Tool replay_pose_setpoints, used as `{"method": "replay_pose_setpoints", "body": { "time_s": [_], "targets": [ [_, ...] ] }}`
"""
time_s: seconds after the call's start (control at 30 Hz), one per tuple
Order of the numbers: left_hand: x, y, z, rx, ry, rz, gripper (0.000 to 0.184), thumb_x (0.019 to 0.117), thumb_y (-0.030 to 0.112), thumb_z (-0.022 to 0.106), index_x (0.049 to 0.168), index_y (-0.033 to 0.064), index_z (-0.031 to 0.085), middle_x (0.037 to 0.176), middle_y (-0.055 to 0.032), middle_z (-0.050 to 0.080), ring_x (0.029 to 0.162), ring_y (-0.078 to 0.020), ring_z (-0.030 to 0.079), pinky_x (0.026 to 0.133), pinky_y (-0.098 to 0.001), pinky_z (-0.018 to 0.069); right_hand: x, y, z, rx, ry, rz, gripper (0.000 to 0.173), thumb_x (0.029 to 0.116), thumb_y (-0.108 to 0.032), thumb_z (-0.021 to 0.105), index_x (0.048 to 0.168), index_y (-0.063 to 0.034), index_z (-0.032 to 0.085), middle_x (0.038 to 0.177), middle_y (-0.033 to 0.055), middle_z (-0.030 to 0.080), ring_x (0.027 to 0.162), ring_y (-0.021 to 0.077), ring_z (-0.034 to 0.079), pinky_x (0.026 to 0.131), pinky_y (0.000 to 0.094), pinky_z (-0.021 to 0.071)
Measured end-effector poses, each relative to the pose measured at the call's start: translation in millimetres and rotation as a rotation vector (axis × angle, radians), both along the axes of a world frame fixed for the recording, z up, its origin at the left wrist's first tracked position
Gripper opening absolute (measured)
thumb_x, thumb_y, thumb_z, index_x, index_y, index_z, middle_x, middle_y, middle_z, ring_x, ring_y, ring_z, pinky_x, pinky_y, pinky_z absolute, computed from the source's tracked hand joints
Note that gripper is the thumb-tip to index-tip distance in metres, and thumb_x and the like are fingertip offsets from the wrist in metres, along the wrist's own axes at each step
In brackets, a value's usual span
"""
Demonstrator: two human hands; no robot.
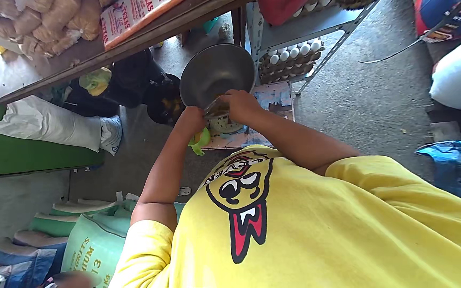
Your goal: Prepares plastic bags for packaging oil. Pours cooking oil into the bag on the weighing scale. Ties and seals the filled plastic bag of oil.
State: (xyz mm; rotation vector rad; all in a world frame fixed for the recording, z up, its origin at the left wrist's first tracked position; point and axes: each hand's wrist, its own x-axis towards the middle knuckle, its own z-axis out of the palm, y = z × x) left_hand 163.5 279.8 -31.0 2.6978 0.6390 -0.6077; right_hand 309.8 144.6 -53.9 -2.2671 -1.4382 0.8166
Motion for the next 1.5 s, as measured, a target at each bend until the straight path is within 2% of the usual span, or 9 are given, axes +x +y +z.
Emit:
{"method": "replay_pose_setpoints", "body": {
  "time_s": [0.1,0.27,0.57,0.7,0.87,1.0,1.13,1.27,1.5],
  "targets": [
    [-4,0,-1,-0.042,-0.036,0.064,0.031,0.1007,0.018,0.052,0.088,-0.0015,0.073,0.102,-0.0199,0.072,0.105,-0.0355,0.068,0.092,-0.0569,0.0519,2,-1,-3,0.026,0.010,-0.004,0.066,0.0852,0.008,0.064,0.147,-0.0134,0.057,0.147,0.0147,0.055,0.127,0.0424,0.057,0.100,0.0617,0.0496],
    [-13,0,-3,0.012,-0.066,0.026,0.030,0.1010,0.019,0.057,0.122,0.0071,0.074,0.123,-0.0174,0.070,0.119,-0.0341,0.065,0.102,-0.0548,0.0508,5,-5,-4,0.050,0.045,-0.026,0.068,0.0844,0.010,0.063,0.148,-0.0117,0.055,0.147,0.0163,0.054,0.127,0.0415,0.058,0.101,0.0621,0.0496],
    [-7,4,-1,0.235,0.042,0.079,0.038,0.1000,0.014,0.058,0.137,0.0212,0.066,0.127,-0.0210,0.066,0.119,-0.0426,0.063,0.091,-0.0613,0.0538,9,3,-4,0.093,0.056,-0.046,0.068,0.0854,0.012,0.060,0.151,-0.0071,0.051,0.159,0.0119,0.044,0.141,0.0338,0.050,0.111,0.0560,0.0451],
    [-5,-3,11,0.312,0.050,0.119,0.034,0.0994,0.010,0.056,0.129,0.0184,0.071,0.127,-0.0202,0.065,0.119,-0.0428,0.062,0.088,-0.0608,0.0539,9,6,7,0.138,0.030,0.012,0.064,0.0882,0.011,0.058,0.150,-0.0070,0.053,0.160,0.0107,0.043,0.143,0.0306,0.048,0.114,0.0513,0.0435],
    [-25,-18,-8,0.126,0.156,0.082,0.030,0.0989,0.017,0.061,0.127,0.0127,0.071,0.128,-0.0217,0.065,0.120,-0.0437,0.061,0.094,-0.0642,0.0520,-1,-2,-16,0.103,0.049,0.176,0.065,0.0862,0.014,0.061,0.148,-0.0056,0.054,0.161,0.0117,0.043,0.142,0.0338,0.049,0.113,0.0547,0.0435],
    [-57,-26,-21,-0.130,-0.268,0.227,0.049,0.1013,0.016,0.062,0.150,0.0131,0.054,0.129,-0.0221,0.063,0.104,-0.0332,0.069,0.090,-0.0496,0.0579,-3,-6,-27,0.091,0.041,0.206,0.065,0.0881,0.013,0.059,0.149,-0.0079,0.053,0.163,0.0107,0.039,0.141,0.0343,0.049,0.110,0.0559,0.0460],
    [-99,-35,-65,-0.227,-0.664,0.755,0.063,0.0998,0.020,0.065,0.156,0.0062,0.040,0.134,-0.0222,0.060,0.110,-0.0302,0.067,0.090,-0.0442,0.0584,1,-5,-30,0.099,0.023,0.186,0.060,0.0923,0.008,0.057,0.150,-0.0088,0.053,0.162,0.0095,0.041,0.138,0.0338,0.053,0.108,0.0567,0.0477],
    [-134,-36,-150,-0.300,-0.507,1.255,0.081,0.0910,0.018,0.075,0.156,-0.0032,0.032,0.139,-0.0336,0.052,0.126,-0.0446,0.055,0.103,-0.0567,0.0485,6,0,-30,0.092,0.025,0.155,0.056,0.0927,-0.004,0.062,0.148,-0.0106,0.056,0.158,0.0126,0.046,0.138,0.0382,0.050,0.111,0.0575,0.0429],
    [-137,-48,-246,-0.610,-0.321,1.408,0.089,0.0830,0.021,0.087,0.152,-0.0009,0.036,0.144,-0.0271,0.053,0.133,-0.0379,0.053,0.110,-0.0554,0.0457,10,14,-28,0.194,-0.053,0.218,0.025,0.0970,-0.016,0.065,0.119,-0.0101,0.075,0.156,0.0154,0.046,0.136,0.0421,0.049,0.108,0.0589,0.0436]
  ]
}}
